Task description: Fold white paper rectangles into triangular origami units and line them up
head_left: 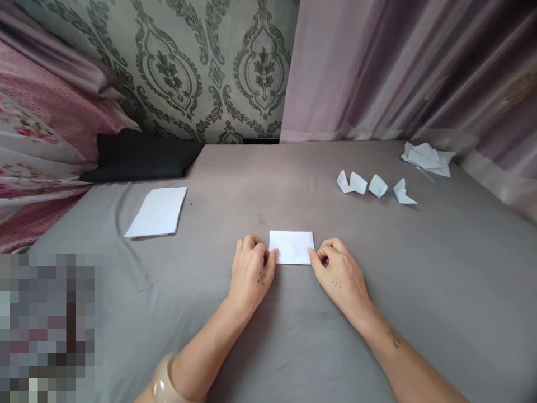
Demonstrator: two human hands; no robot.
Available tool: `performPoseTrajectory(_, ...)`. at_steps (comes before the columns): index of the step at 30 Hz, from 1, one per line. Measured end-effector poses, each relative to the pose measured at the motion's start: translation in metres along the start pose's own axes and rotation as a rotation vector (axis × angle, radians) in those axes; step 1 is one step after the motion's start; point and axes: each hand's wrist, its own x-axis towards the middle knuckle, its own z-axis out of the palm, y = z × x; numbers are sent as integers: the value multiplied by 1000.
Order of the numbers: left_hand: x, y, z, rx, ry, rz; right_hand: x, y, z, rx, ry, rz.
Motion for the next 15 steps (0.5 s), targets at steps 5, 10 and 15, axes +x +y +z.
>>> performPoseTrajectory(5, 1, 1, 0, 68, 9, 114, 1, -2, -2, -23, -13, 8)
performPoseTrajectory(10, 2, 1, 0, 118, 22, 152, 0, -1, -1, -25, -2, -3)
performPoseTrajectory(15, 2, 0, 1, 127, 30, 143, 0, 0, 1, -15, -3, -4)
